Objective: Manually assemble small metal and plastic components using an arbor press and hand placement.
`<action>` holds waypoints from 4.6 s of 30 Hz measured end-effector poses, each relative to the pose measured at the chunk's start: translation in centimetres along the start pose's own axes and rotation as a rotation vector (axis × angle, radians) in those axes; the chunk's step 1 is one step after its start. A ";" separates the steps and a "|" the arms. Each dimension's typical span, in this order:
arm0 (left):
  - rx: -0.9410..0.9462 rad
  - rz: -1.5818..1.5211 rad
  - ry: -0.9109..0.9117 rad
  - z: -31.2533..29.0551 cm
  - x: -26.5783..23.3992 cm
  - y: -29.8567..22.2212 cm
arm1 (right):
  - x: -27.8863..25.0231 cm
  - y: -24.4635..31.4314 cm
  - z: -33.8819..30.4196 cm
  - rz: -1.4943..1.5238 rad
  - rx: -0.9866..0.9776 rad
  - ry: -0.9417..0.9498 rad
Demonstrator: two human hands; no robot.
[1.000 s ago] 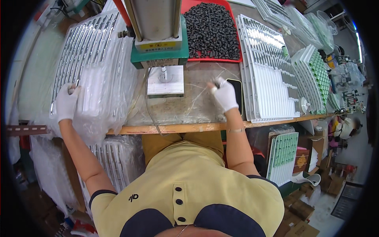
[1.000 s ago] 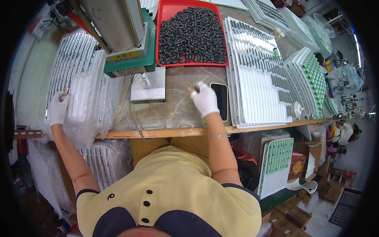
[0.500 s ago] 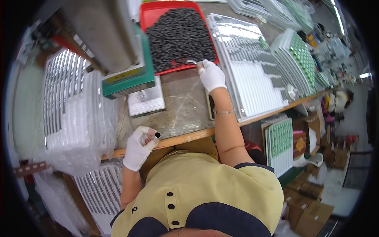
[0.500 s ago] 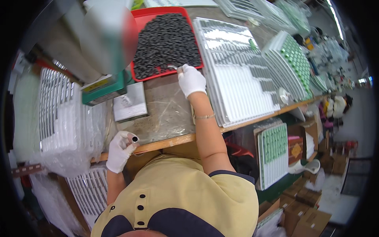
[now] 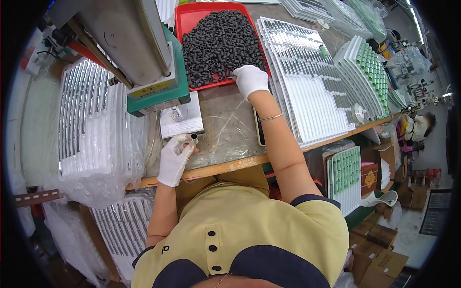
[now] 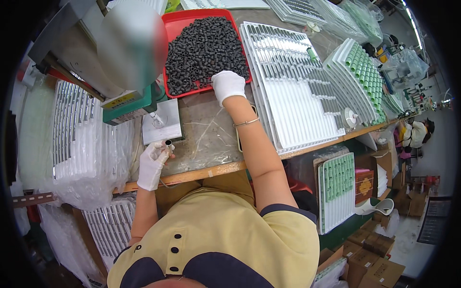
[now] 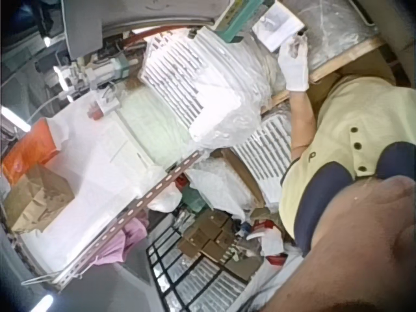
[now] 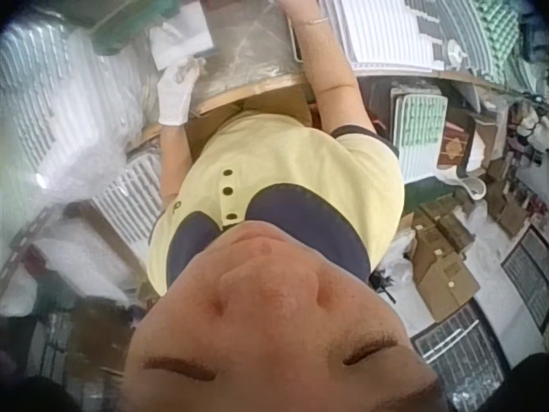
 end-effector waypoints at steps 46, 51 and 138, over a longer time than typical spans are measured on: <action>0.113 -0.141 0.159 6.5 6.6 2.3 | -2.4 -27.4 -13.6 0.140 0.905 0.009; 0.185 -0.078 0.113 6.4 6.5 0.6 | -2.8 -28.2 -13.0 0.076 0.869 -0.083; 0.185 0.862 -0.873 -8.6 -27.9 -8.4 | 0.9 -1.0 -0.6 0.255 0.136 0.020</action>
Point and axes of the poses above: each hand's wrist, its own z-axis towards the middle knuckle, its own x-axis out of the palm, y = z × x, the point moved 1 cm from there along z, towards the middle knuckle, and after that the axes turned 11 degrees about y, right-handed, at the moved point
